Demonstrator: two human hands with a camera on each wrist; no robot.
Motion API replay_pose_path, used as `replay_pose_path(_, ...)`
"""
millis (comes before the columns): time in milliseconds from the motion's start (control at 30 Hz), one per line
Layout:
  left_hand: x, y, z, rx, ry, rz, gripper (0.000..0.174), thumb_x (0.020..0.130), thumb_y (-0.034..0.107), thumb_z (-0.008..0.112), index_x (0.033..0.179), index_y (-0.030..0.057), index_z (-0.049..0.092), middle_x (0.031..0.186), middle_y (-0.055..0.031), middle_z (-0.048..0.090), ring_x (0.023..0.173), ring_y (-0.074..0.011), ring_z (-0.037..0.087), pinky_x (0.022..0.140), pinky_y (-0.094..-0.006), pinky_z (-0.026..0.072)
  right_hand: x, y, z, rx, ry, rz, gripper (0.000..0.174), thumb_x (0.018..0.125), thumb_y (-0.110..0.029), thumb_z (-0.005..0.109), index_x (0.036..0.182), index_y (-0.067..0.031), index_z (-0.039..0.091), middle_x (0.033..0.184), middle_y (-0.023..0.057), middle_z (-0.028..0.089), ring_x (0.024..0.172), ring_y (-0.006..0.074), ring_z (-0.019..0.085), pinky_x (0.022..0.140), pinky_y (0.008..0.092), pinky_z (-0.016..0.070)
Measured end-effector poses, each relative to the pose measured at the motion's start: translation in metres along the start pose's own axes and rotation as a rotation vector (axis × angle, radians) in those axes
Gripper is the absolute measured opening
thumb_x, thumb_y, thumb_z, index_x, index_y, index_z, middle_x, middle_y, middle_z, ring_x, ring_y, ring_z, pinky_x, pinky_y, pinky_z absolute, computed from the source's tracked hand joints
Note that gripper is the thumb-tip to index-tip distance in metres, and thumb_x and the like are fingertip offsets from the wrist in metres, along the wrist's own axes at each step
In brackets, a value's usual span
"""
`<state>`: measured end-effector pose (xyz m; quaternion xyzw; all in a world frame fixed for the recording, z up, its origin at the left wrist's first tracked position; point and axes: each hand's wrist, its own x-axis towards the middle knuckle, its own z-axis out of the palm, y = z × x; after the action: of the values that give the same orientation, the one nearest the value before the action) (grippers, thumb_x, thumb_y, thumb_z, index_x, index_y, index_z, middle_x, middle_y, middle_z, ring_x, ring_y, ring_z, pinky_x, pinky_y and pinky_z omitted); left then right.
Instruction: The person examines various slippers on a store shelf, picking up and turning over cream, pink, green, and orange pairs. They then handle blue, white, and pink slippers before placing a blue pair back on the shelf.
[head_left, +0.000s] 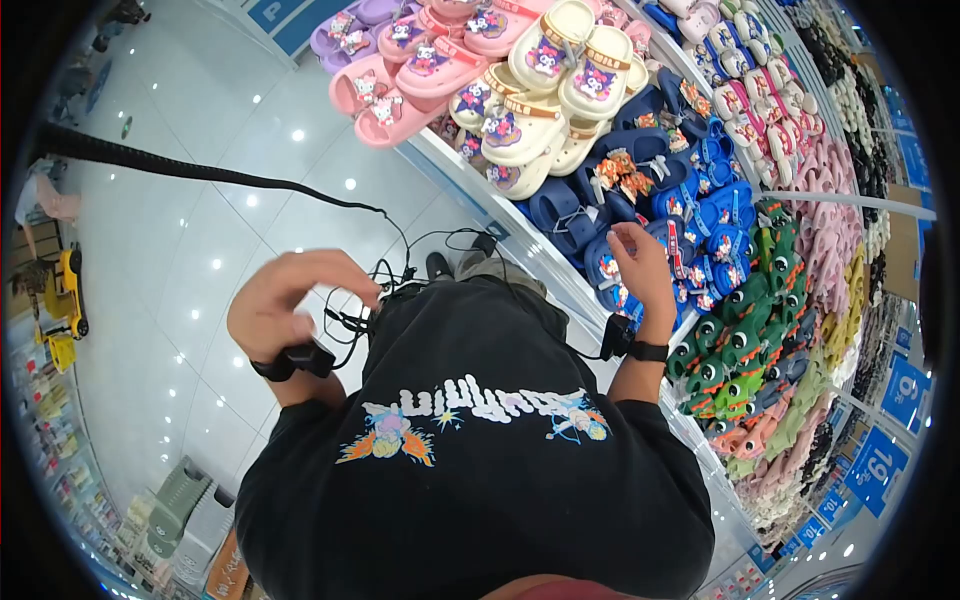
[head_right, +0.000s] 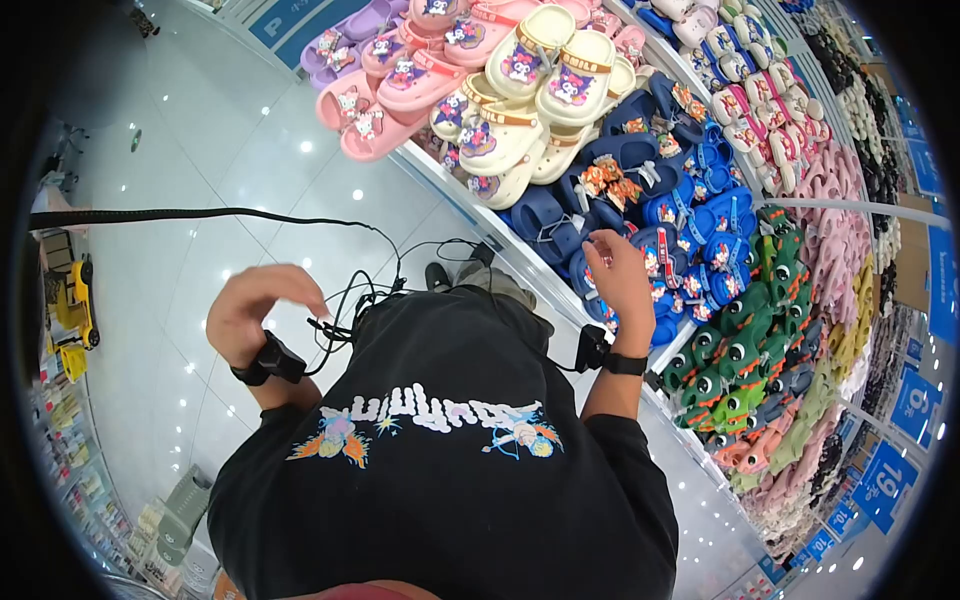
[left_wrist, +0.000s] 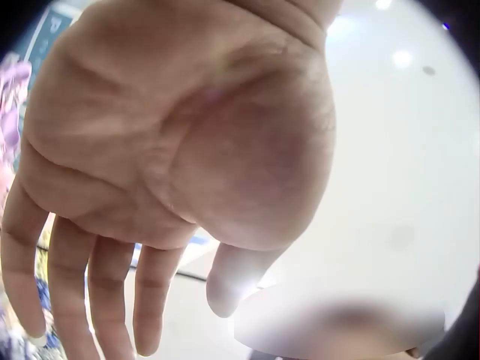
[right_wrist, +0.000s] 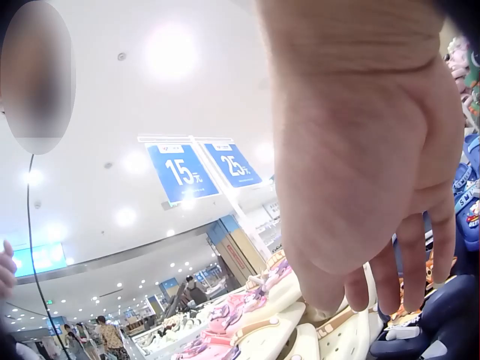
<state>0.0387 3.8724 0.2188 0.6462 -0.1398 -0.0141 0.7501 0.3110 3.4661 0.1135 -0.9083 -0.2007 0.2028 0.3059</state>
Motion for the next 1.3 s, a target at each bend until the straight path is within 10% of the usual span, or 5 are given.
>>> replay_pose_path(367, 0.016, -0.102, -0.133, 0.704, 1.085, -0.572, 0.026, 0.103, 0.026, 0.062, 0.099, 0.0010, 0.066, 0.078, -0.0007, 0.061, 0.074, -0.0090, 0.056, 0.072, -0.0262, 0.0482, 0.091, -0.009, 0.016, 0.056, 0.119, -0.169, 0.034, 0.092, -0.019, 0.071, 0.120, -0.0003, 0.066, 0.110, 0.0172, 0.067, 0.096, 0.0323, 0.068, 0.084, 0.0397, 0.0547)
replay_pose_path(767, 0.266, -0.176, -0.138, 0.800, 0.078, -0.162, 0.061, 0.092, 0.026, 0.073, 0.144, 0.0040, 0.051, 0.137, -0.0191, 0.057, 0.130, -0.0355, 0.053, 0.111, -0.0444, 0.0430, 0.128, -0.079, 0.050, 0.007, 0.232, -0.177, 0.068, 0.089, -0.027, 0.074, 0.147, -0.0030, 0.046, 0.148, 0.0277, 0.042, 0.133, 0.0461, 0.050, 0.107, 0.0473, 0.0471)
replay_pose_path(967, 0.350, -0.210, -0.135, 1.082, 0.095, 0.058, 0.071, 0.089, 0.027, 0.075, 0.150, 0.0090, 0.044, 0.135, -0.0313, 0.052, 0.126, -0.0458, 0.054, 0.107, -0.0483, 0.0450, 0.178, -0.072, 0.037, -0.137, 0.490, -0.120, 0.108, 0.077, -0.032, 0.087, 0.158, -0.0018, 0.022, 0.147, 0.0399, 0.032, 0.138, 0.0584, 0.036, 0.112, 0.0523, 0.0418)
replay_pose_path(1100, 0.379, -0.223, -0.137, 0.939, -0.019, -0.166, 0.068, 0.088, 0.028, 0.076, 0.148, 0.0115, 0.047, 0.117, -0.0298, 0.056, 0.106, -0.0445, 0.063, 0.095, -0.0484, 0.0506, 0.216, -0.058, 0.052, 0.018, 0.363, 0.050, 0.138, 0.065, -0.037, 0.094, 0.161, 0.0025, 0.003, 0.142, 0.0368, 0.040, 0.131, 0.0519, 0.048, 0.107, 0.0491, 0.0472)
replay_pose_path(1300, 0.392, -0.230, -0.141, 0.935, 0.065, -0.108, 0.039, 0.091, 0.022, 0.073, 0.124, 0.0060, 0.059, 0.112, -0.0275, 0.059, 0.105, -0.0443, 0.062, 0.092, -0.0468, 0.0500, 0.220, -0.067, 0.069, -0.034, 0.564, 0.060, 0.128, 0.067, -0.034, 0.092, 0.159, 0.0035, 0.010, 0.131, 0.0324, 0.044, 0.120, 0.0475, 0.054, 0.102, 0.0474, 0.0500)
